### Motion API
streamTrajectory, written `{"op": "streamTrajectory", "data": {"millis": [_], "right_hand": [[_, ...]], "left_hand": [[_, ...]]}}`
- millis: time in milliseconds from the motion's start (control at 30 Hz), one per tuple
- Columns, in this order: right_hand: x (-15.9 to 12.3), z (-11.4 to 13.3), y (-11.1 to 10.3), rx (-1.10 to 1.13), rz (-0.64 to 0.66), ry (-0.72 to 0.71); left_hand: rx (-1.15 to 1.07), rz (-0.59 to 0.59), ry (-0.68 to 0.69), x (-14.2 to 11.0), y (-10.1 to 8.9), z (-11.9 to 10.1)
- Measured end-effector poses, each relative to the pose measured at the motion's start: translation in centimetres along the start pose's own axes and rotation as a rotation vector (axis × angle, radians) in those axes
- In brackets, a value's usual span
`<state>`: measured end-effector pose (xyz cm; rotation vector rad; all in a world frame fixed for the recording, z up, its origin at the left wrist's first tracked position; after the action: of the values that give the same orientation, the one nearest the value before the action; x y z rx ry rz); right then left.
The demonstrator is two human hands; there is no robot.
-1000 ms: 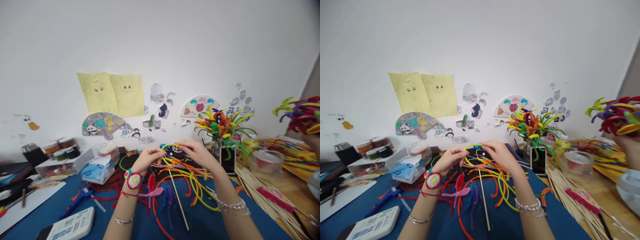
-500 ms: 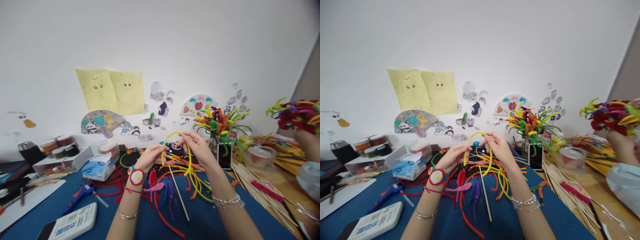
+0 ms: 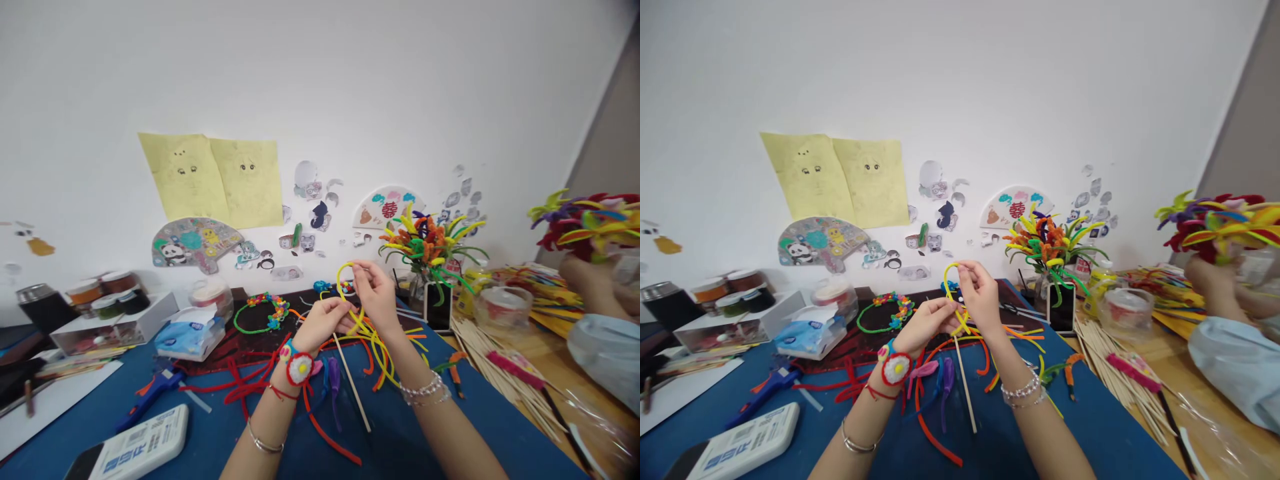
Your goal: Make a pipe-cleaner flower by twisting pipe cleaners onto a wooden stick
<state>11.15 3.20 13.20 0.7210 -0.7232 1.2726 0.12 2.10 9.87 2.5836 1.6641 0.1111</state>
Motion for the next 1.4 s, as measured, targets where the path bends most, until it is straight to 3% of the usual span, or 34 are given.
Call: {"op": "streamTrajectory", "data": {"millis": [167,300,600,767,967,1067,1233,1400], "right_hand": [[-0.4,0.1,0.4,-0.047,0.017,-0.005],[-0.3,-0.2,0.4,-0.047,0.031,0.005],[0.2,-1.6,-0.2,-0.053,0.13,0.154],[0.4,-1.1,-1.1,-0.101,0.13,0.145],[0.1,-1.8,-0.4,-0.073,0.114,0.165],[-0.1,-2.2,0.2,-0.091,0.113,0.168],[-0.8,-1.8,1.2,-0.194,0.173,0.099],[-1.3,-1.5,1.6,-0.329,0.143,0.034]], "left_hand": [[-0.086,0.101,-0.102,0.1,1.0,1.0],[-0.108,0.138,-0.107,0.1,1.3,1.4],[-0.204,0.036,-0.14,0.5,-0.3,1.4],[-0.284,0.002,-0.027,1.0,-0.9,1.6],[-0.252,0.057,-0.136,1.1,0.4,2.2],[-0.228,0.071,-0.113,1.1,1.3,2.3],[-0.173,0.009,-0.038,1.4,1.6,2.4],[-0.13,-0.058,-0.026,1.8,1.2,2.9]]}}
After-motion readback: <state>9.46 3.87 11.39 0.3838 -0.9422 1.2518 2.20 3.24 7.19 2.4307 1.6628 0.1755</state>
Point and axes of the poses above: each hand's wrist, its own x-axis towards the middle knuckle, its own y-axis out of the palm, z = x × y, the point moved 2 cm from there along x, towards the middle knuckle, and after that the axes turned 8 degrees about -y, right-handed, at the moved point
